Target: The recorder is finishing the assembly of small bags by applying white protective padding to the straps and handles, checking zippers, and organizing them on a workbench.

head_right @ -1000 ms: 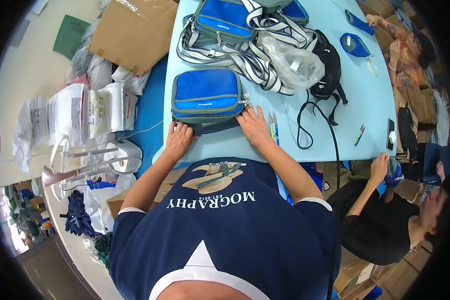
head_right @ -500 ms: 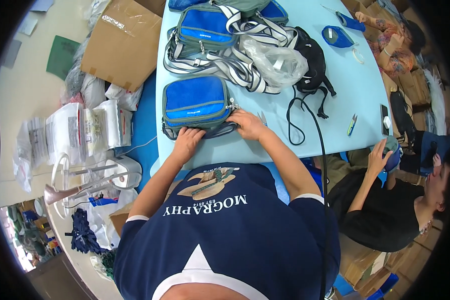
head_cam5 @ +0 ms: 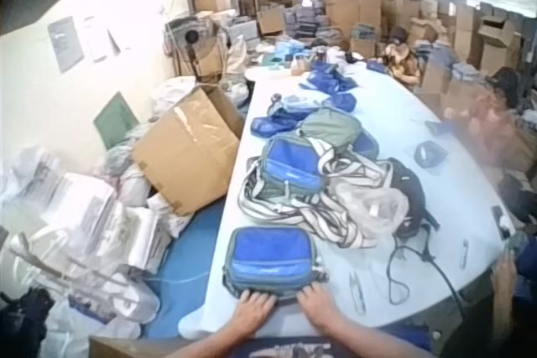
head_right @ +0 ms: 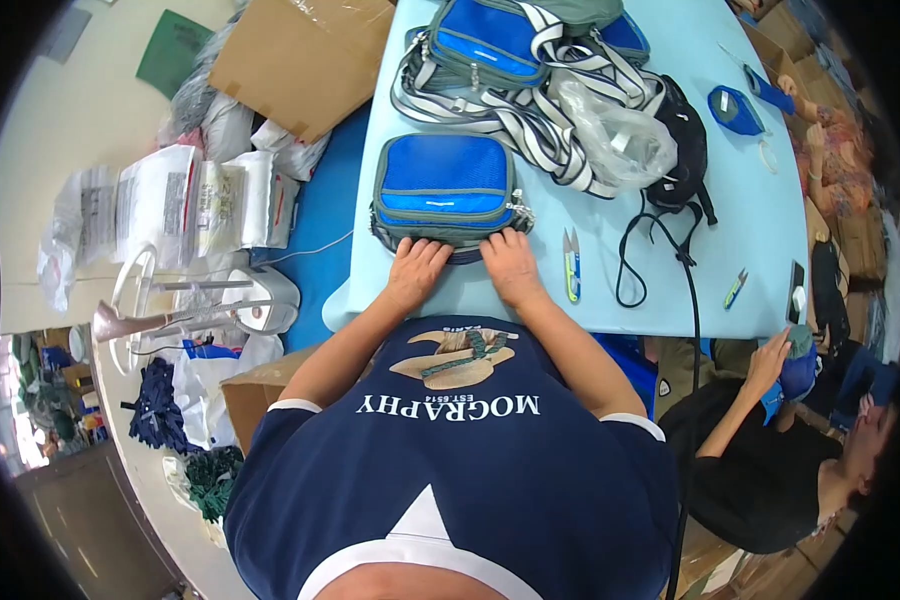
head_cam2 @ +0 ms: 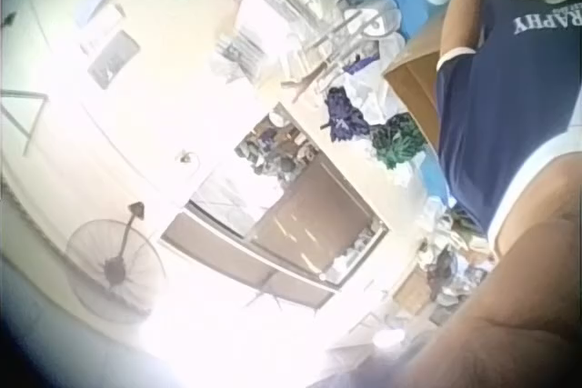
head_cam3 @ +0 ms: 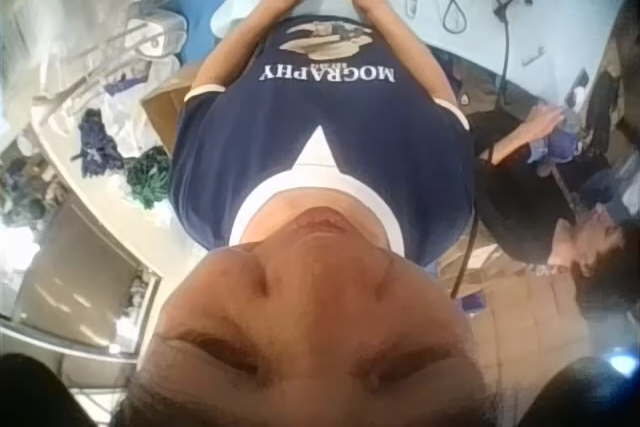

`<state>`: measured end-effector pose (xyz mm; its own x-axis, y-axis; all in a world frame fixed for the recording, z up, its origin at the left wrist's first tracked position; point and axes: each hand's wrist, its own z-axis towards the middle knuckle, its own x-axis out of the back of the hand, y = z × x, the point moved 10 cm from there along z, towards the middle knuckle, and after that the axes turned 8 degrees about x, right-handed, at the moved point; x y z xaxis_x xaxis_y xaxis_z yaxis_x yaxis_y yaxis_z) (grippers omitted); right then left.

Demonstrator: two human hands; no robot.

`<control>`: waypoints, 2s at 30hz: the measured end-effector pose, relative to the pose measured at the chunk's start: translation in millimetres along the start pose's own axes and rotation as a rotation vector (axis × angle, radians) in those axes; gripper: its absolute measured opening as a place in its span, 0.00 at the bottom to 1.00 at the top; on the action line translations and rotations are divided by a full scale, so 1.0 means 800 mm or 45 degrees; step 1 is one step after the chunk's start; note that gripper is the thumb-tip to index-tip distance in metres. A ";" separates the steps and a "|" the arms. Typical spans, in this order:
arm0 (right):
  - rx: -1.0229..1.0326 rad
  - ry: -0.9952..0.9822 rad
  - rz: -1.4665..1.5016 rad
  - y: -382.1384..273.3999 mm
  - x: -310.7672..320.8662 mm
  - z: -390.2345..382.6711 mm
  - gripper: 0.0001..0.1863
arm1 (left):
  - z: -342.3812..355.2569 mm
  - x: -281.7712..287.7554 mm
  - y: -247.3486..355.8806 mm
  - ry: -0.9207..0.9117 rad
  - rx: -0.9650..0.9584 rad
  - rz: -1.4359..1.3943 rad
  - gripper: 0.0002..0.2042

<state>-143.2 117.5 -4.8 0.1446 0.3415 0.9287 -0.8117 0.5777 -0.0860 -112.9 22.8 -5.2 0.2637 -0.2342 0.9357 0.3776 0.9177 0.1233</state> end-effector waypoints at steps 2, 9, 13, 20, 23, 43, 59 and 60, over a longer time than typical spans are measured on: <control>0.032 0.066 0.016 0.002 0.006 -0.003 0.11 | -0.011 0.001 -0.016 0.052 0.050 0.008 0.13; 0.138 0.131 0.125 -0.003 0.019 0.006 0.13 | -0.005 0.004 -0.043 -0.053 0.077 -0.116 0.13; 0.099 -0.013 0.099 -0.022 -0.013 -0.021 0.11 | -0.036 0.012 -0.028 -0.083 -0.031 -0.171 0.12; 0.023 -0.088 0.242 0.004 0.068 0.042 0.11 | 0.032 0.091 -0.051 -0.189 0.122 -0.548 0.12; 0.048 -0.199 0.709 0.024 0.151 0.101 0.11 | 0.091 0.178 -0.063 -0.334 0.256 -0.789 0.12; -0.108 0.008 1.549 0.041 0.232 0.212 0.21 | 0.187 0.320 -0.083 -0.135 0.314 -0.558 0.15; 0.327 0.575 0.539 0.052 0.260 0.195 0.19 | 0.185 0.292 -0.008 0.428 -0.024 0.115 0.19; 0.409 0.624 0.384 0.049 0.256 0.182 0.20 | 0.178 0.272 -0.004 0.460 -0.024 0.128 0.19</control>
<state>-227.9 102.4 234.8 0.0637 0.7956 0.6025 -0.9746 0.1796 -0.1341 -183.2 14.2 245.3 0.5951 -0.2446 0.7656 0.3493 0.9366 0.0277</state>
